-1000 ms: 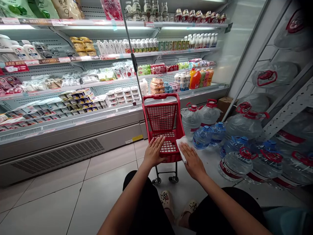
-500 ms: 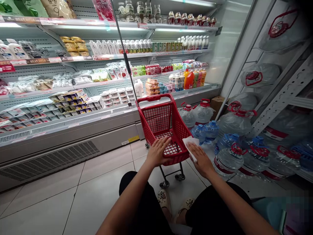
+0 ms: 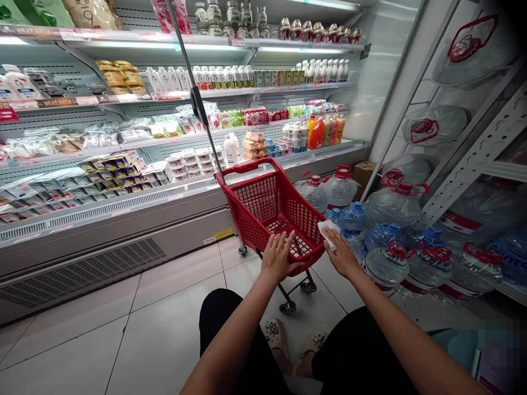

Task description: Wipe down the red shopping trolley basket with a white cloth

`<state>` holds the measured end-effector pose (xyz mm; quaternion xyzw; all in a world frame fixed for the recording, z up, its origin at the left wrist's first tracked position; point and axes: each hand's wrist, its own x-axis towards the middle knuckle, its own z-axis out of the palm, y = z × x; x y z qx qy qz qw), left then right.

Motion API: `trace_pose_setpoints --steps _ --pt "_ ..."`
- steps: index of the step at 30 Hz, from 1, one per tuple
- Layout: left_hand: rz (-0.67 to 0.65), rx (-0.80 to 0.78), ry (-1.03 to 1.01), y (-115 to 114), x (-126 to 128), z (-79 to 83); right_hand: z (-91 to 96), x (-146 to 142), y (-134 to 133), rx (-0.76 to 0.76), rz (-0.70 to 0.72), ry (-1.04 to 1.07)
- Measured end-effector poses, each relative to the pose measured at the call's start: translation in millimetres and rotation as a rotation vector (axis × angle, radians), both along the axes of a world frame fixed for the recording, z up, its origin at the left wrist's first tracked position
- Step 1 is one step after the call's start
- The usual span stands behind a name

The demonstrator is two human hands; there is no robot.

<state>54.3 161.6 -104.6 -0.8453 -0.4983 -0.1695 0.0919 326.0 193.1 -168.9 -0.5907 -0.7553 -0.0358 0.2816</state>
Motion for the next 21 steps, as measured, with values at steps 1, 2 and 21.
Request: trace_pose_setpoints --steps 1,2,21 --pt "-0.006 0.006 -0.023 -4.3 4.1 -2.8 -0.7 -2.9 -3.9 0.003 -0.007 0.015" --pt "-0.019 0.014 -0.041 -8.3 8.3 -5.2 -1.1 -7.4 -9.6 0.007 -0.009 0.031" --pt "-0.020 0.037 0.116 2.9 -73.1 49.8 11.9 -3.0 -63.9 -0.064 -0.002 0.119"
